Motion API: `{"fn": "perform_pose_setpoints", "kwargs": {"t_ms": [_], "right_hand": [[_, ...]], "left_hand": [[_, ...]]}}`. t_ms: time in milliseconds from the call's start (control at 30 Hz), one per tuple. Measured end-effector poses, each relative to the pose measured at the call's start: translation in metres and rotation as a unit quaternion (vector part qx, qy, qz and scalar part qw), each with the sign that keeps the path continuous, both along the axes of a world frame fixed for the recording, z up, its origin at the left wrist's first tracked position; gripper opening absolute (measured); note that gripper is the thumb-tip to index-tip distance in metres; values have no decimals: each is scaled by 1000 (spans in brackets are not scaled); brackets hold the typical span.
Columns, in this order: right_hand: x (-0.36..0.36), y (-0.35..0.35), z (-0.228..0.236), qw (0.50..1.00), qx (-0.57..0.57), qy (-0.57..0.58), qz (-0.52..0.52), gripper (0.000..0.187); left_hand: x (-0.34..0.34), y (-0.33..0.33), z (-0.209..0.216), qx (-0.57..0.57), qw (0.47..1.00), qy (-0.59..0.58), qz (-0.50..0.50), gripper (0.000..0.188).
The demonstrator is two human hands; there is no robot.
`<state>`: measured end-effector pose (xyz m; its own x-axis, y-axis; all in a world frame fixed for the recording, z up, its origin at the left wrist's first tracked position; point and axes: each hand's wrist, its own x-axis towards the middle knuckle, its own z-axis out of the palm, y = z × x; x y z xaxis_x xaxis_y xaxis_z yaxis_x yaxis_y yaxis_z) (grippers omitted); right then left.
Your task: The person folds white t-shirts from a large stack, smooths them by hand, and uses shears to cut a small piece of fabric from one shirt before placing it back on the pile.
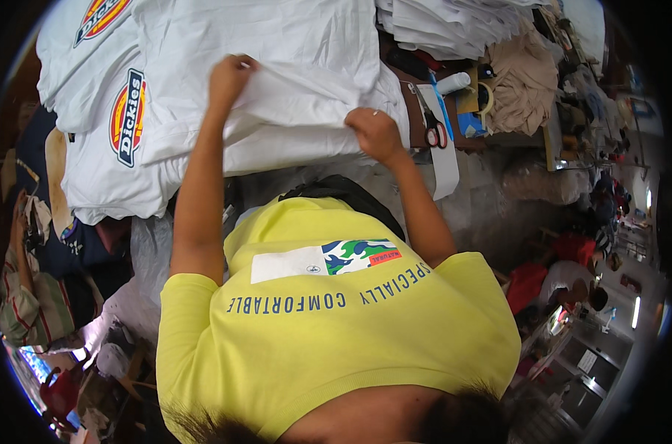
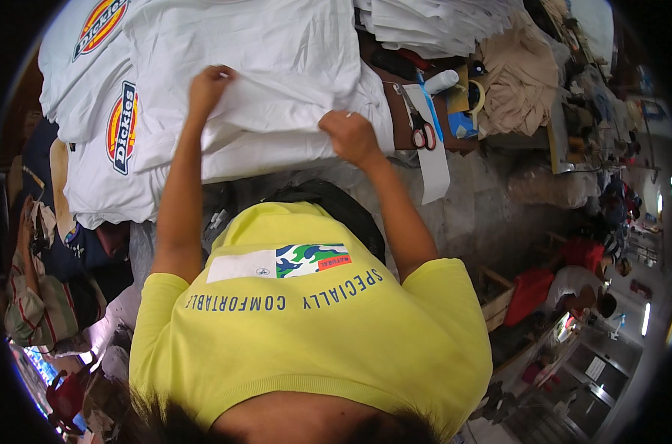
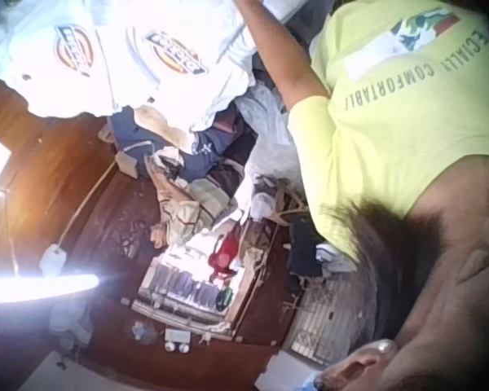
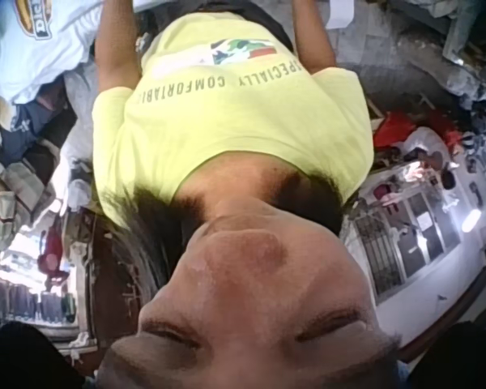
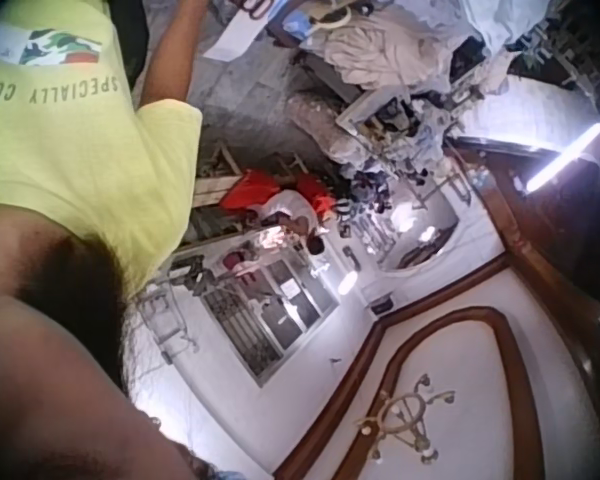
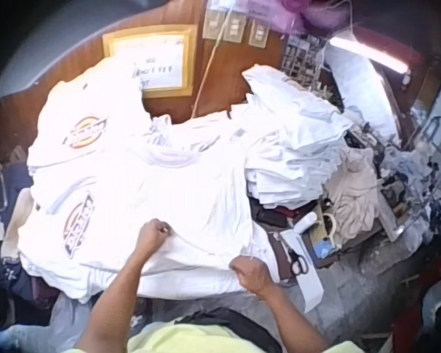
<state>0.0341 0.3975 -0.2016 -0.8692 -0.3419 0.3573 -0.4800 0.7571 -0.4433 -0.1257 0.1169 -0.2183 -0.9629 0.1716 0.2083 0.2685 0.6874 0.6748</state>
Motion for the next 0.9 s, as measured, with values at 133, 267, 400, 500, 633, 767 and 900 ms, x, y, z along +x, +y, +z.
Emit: {"fn": "perform_pose_setpoints", "kwargs": {"t_ms": [133,267,400,500,633,767,900], "right_hand": [[26,-42,4,984,42,-59,162,13],[34,-61,9,963,-107,-129,209,14],[25,28,-27,970,-101,-93,-200,17],[35,100,-27,930,63,-51,-360,27],[39,125,-32,892,146,-114,-413,35],[33,131,-39,871,136,-152,-446,39],[31,132,-43,857,118,-162,-474,40]], "left_hand": [[-28,-44,43,123,978,-8,166,15],[-17,-58,26,255,947,-20,194,25],[28,-71,-28,436,879,-83,175,31],[66,-57,-34,455,863,-140,169,31],[73,-48,-29,225,931,-237,165,35],[70,-30,-13,-113,971,-163,134,37],[72,-16,4,-126,962,-204,128,34]]}}
